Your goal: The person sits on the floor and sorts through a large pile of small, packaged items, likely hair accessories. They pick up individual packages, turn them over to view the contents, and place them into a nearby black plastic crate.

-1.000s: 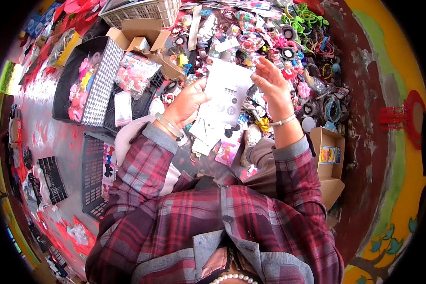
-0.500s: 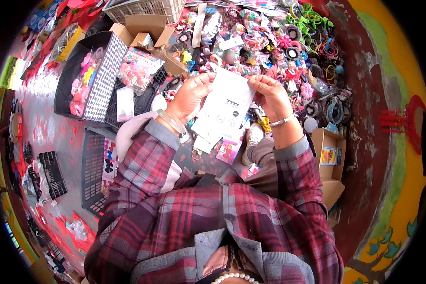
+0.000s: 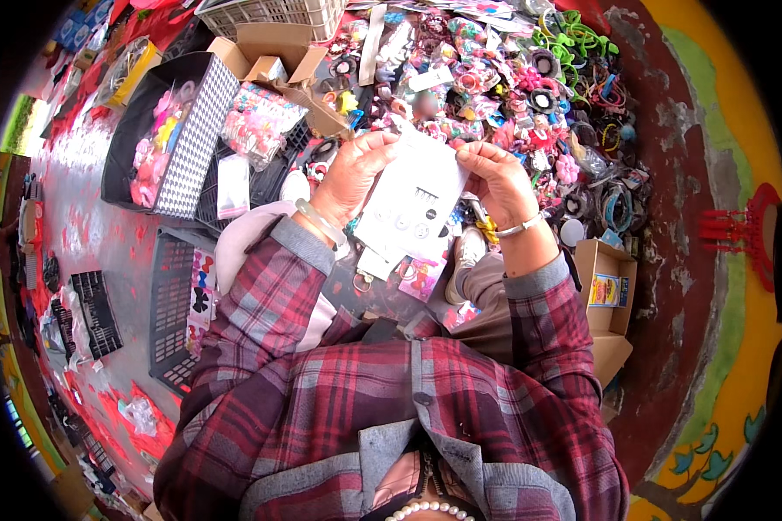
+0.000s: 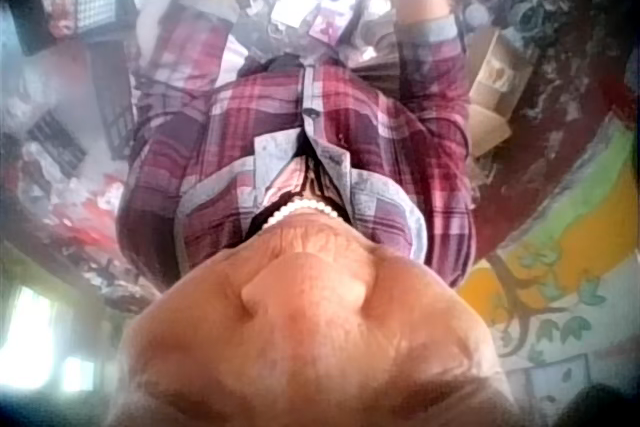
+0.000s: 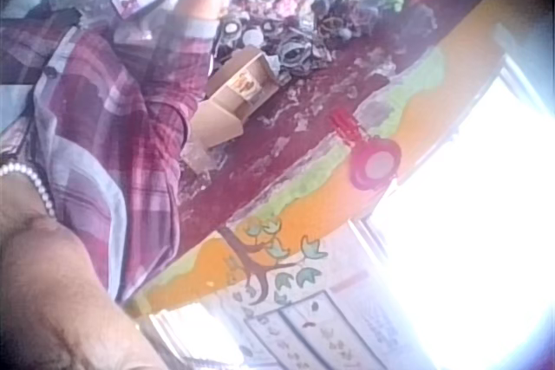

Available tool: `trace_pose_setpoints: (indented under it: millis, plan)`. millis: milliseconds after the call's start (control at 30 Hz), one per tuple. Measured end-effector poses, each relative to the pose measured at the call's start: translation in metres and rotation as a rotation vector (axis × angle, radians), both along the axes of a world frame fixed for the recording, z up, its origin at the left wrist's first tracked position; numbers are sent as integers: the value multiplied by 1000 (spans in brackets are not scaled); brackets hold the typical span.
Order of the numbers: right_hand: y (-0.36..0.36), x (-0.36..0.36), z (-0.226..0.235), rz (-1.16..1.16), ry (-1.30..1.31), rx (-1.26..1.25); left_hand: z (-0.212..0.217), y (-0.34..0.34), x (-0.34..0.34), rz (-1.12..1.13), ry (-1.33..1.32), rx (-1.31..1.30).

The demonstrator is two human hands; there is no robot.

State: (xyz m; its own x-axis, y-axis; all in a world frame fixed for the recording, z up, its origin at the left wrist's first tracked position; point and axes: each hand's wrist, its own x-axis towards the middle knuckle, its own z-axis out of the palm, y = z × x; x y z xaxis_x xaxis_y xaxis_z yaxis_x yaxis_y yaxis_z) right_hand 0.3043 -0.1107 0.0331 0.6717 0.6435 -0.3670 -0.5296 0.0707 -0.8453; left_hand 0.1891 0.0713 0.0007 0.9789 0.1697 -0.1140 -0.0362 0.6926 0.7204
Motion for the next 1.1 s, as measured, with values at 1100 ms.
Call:
trace_pose_setpoints:
  millis: [1100]
  plan:
    - [39,-43,-2,-71,-2027,-677,0,-15,2,48,27,697]
